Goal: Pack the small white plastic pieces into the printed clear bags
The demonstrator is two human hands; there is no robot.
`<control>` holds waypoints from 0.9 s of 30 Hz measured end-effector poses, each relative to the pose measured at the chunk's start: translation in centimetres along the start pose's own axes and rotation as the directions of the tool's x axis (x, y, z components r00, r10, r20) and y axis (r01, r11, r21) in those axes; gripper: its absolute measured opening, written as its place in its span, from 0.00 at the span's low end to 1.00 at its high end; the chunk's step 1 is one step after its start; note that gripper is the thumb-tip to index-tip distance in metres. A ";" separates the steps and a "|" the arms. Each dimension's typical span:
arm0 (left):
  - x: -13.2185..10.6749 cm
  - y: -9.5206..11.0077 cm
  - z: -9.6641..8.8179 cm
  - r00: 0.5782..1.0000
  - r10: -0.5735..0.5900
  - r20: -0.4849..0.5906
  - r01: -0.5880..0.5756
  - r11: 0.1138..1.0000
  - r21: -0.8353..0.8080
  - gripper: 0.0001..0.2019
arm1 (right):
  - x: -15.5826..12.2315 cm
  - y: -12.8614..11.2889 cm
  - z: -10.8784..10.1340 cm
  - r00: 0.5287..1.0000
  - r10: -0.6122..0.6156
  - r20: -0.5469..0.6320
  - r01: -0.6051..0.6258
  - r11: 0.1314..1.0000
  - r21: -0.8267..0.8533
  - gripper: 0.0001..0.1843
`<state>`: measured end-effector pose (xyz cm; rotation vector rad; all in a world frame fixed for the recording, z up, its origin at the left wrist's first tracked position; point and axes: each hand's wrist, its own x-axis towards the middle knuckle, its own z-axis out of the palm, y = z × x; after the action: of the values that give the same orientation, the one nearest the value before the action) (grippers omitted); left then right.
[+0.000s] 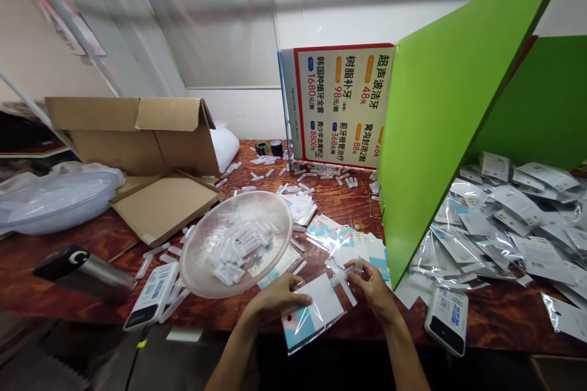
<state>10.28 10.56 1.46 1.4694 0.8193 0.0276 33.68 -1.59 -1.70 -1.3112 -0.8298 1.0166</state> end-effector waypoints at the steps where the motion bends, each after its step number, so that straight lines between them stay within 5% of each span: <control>1: 0.0 0.2 -0.1 1.000 -0.002 0.025 0.001 1.000 0.027 0.22 | -0.1 0.0 0.1 1.000 -0.003 0.005 0.003 1.000 -0.005 0.22; 11: 0.5 -1.8 1.3 0.971 0.104 0.217 -0.104 0.994 -0.014 0.31 | -1.9 0.7 -1.2 0.980 0.078 0.181 -0.045 0.983 -0.181 0.22; 18: 0.2 -3.6 3.2 0.958 0.062 0.281 -0.072 0.997 0.026 0.32 | -2.9 0.2 -0.3 0.934 -0.024 0.357 0.131 0.951 -0.279 0.18; 24: 0.0 -4.3 4.6 0.980 0.194 0.045 -0.186 0.973 -0.135 0.33 | -3.2 1.1 0.4 0.969 -0.075 0.236 0.129 0.967 -0.220 0.22; 27: -0.9 -4.5 5.0 0.979 0.200 0.041 -0.188 0.960 -0.208 0.33 | -3.2 1.1 1.1 0.975 -0.081 0.205 0.117 0.978 -0.172 0.24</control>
<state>10.10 5.19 -2.62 1.3447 0.6012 0.2074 31.39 -4.25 -2.51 -1.3227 -1.1519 1.0199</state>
